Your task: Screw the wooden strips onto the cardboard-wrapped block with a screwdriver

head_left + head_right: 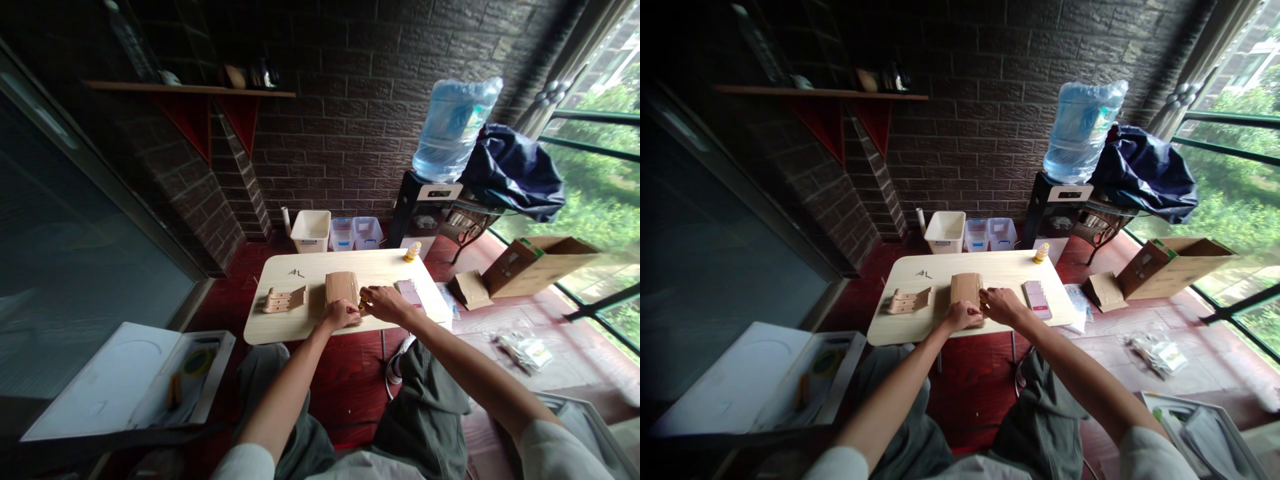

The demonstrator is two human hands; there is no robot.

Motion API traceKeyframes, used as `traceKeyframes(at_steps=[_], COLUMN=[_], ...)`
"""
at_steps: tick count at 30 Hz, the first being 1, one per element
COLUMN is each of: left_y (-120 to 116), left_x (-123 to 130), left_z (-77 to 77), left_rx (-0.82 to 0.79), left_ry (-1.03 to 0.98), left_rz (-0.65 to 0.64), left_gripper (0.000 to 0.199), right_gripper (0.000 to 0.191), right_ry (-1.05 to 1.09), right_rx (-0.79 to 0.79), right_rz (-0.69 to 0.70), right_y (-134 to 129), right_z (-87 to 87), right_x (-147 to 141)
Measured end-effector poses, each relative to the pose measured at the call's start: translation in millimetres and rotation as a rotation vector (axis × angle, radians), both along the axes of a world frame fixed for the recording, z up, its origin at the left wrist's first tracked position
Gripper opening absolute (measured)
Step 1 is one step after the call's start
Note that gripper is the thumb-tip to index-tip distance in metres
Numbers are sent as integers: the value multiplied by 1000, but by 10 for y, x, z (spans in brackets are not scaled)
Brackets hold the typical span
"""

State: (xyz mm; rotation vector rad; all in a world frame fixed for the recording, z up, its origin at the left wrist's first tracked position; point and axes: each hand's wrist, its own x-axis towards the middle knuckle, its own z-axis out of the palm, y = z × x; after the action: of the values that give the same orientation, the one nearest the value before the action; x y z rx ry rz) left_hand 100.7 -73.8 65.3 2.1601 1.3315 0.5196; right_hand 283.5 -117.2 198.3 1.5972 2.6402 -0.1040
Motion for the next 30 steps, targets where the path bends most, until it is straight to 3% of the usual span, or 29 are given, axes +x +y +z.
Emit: traceKeyframes(at_steps=[16, 22, 30], left_y=[-6, 10, 31], left_x=[-34, -18, -28], left_z=[22, -14, -72], left_rx=[-2, -24, 1], left_ry=[-26, -24, -18], left_rz=[-24, -10, -21], left_gripper=[20, 19, 19], right_gripper=[31, 27, 27], right_ry=[-43, -17, -22], right_rx=[6, -3, 3], right_rz=[-51, 23, -20], right_y=[7, 13, 17], right_z=[-19, -17, -31], right_x=[-4, 6, 22])
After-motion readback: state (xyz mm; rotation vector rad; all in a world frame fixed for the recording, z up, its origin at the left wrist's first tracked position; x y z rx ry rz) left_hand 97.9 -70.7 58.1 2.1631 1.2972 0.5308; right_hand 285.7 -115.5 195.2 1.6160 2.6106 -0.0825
